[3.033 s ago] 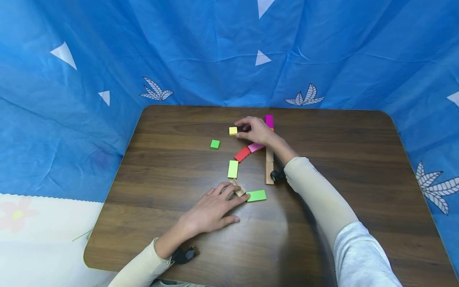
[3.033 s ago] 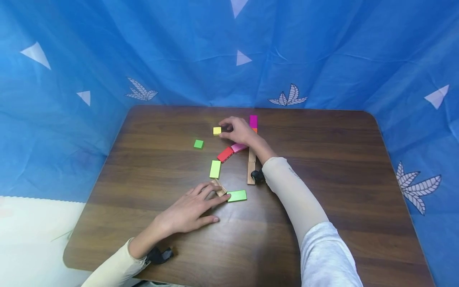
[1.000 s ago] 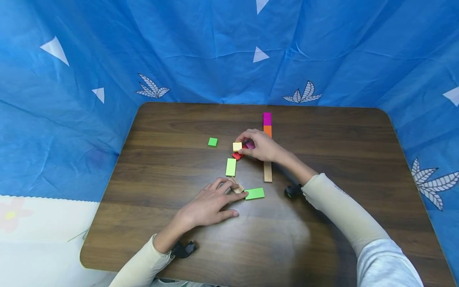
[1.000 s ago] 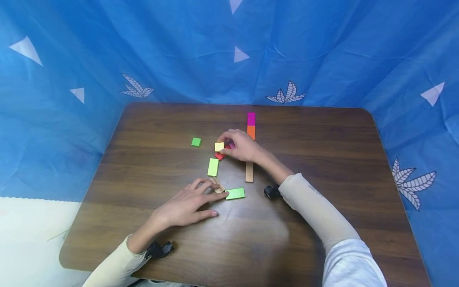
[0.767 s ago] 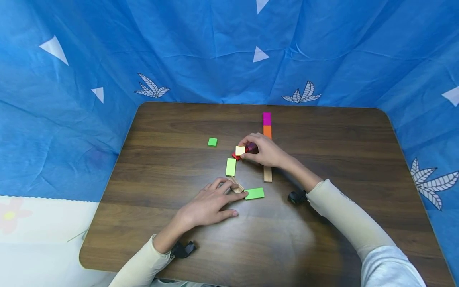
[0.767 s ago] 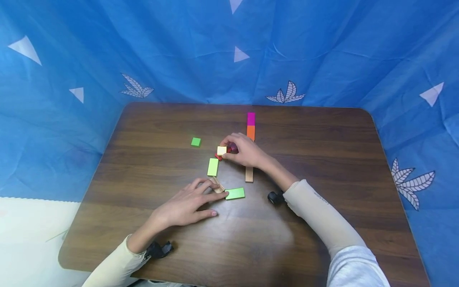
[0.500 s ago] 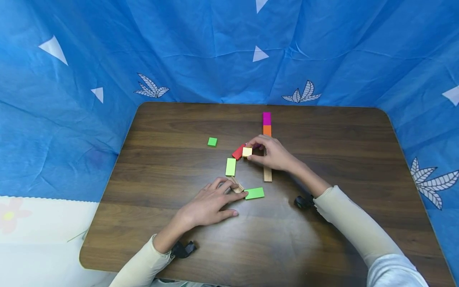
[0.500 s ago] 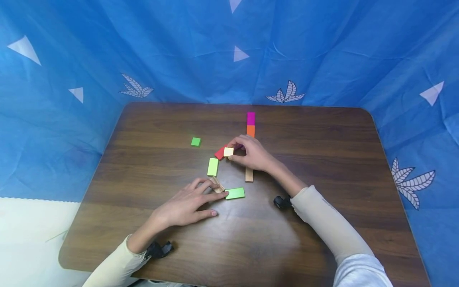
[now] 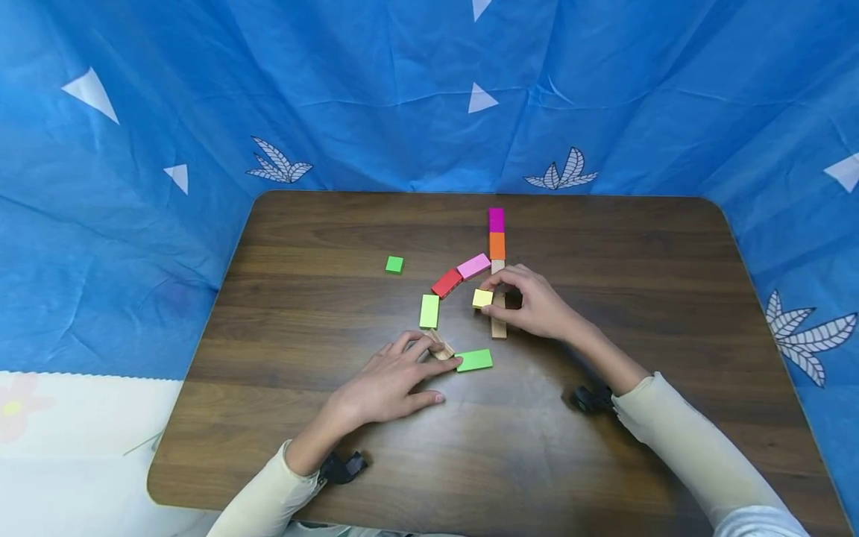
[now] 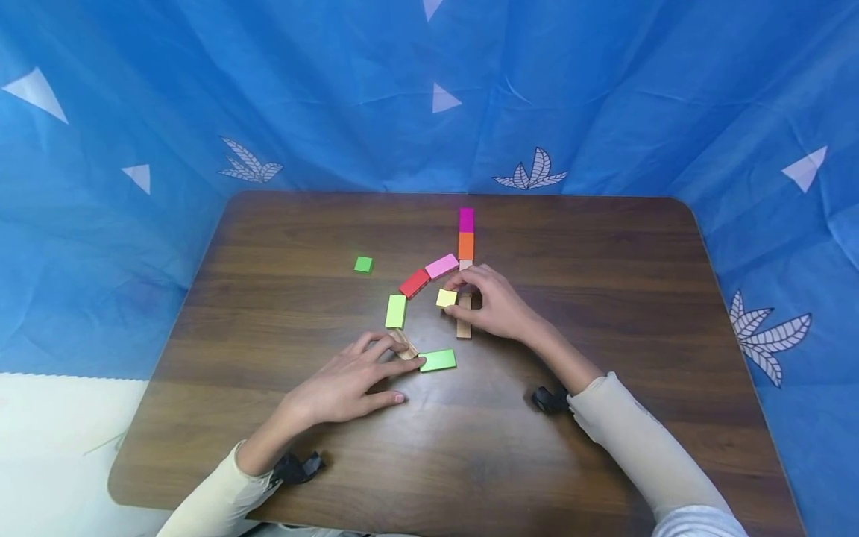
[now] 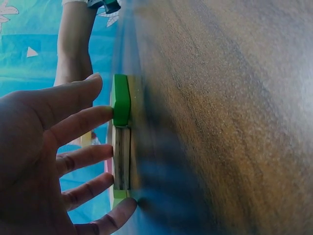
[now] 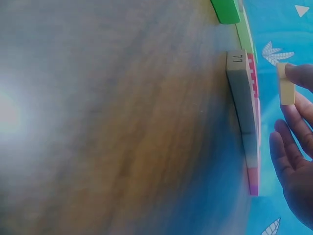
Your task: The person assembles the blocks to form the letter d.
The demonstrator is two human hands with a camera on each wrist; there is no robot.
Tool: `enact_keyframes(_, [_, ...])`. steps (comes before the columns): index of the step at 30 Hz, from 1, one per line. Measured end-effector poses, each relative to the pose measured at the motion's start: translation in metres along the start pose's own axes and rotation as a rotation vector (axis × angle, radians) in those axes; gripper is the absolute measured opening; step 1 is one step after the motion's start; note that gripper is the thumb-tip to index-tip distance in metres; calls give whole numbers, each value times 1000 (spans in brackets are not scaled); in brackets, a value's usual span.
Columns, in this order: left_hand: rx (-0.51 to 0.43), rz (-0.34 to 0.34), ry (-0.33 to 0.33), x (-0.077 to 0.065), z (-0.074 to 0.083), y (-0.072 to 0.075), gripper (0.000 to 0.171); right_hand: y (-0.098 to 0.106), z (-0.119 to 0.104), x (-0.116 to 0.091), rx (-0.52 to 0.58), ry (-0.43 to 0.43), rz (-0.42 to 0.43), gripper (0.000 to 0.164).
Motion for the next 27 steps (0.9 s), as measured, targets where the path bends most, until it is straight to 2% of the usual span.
enact_keyframes(9, [1,14,-10,0,0,0,60,-2,1,-31,-19,3,41,32])
enact_keyframes(18, [9,26,-15,1,0,0,60,-6,-2,-60,-57,-44,63,30])
enact_keyframes(27, [14,21,-18,2,0,0,59,-15,-7,-79,-88,-40,96,29])
Point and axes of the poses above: each hand's wrist, its own x-axis towards the middle knuckle, its own y-axis out of the back of the hand, z = x × y, the point moved 3 cm from there along x, towards the middle knuckle, and after that the axes turned 2 degrees about -x, right-handed, at the moved point
